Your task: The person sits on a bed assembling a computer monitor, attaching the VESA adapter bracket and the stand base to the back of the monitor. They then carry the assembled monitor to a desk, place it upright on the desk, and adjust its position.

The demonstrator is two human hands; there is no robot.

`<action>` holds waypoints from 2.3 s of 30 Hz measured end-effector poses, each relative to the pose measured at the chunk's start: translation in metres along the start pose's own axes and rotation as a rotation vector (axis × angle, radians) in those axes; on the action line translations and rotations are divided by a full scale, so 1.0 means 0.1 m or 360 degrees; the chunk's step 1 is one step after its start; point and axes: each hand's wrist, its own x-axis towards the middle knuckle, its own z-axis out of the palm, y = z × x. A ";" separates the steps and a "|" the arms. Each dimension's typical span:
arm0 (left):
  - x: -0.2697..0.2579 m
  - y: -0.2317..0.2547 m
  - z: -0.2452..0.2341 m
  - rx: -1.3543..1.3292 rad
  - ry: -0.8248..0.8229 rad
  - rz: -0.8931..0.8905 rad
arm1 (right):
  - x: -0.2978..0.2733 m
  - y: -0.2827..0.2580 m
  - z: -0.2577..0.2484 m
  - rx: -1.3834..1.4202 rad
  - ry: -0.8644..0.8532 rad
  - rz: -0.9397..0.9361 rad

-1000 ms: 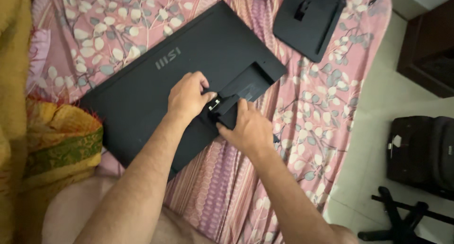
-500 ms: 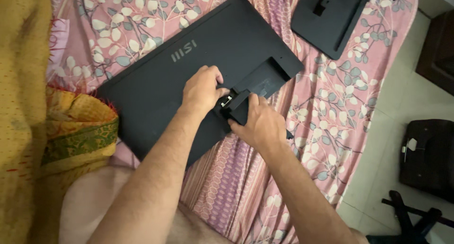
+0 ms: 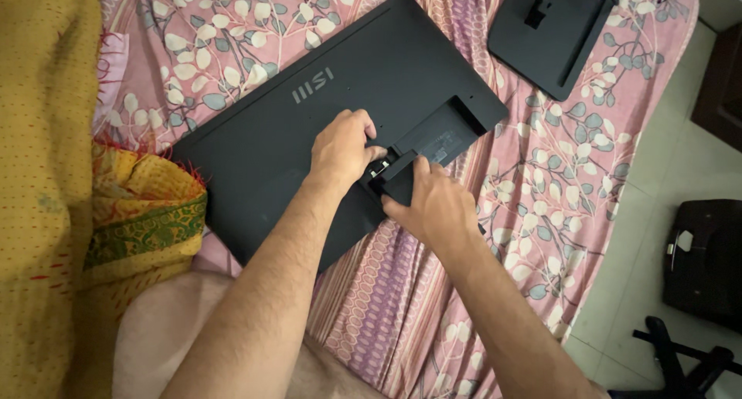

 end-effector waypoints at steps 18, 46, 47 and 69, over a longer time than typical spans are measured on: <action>0.11 -0.05 -0.02 -0.0002 -0.0172 -0.0021 | 0.09 0.05 0.16 0.0037 0.0061 -0.0057; 0.28 -0.04 -0.07 0.0069 -0.0398 -0.0095 | 0.14 -0.09 0.06 -0.0021 0.0024 0.0025; 0.28 -0.04 -0.07 0.0071 -0.0404 -0.0112 | 0.13 -0.10 0.06 -0.0024 0.0035 0.0030; 0.19 -0.23 -0.16 -0.0705 -0.0361 -0.0184 | -0.12 0.12 -0.28 0.0108 0.0114 -0.0012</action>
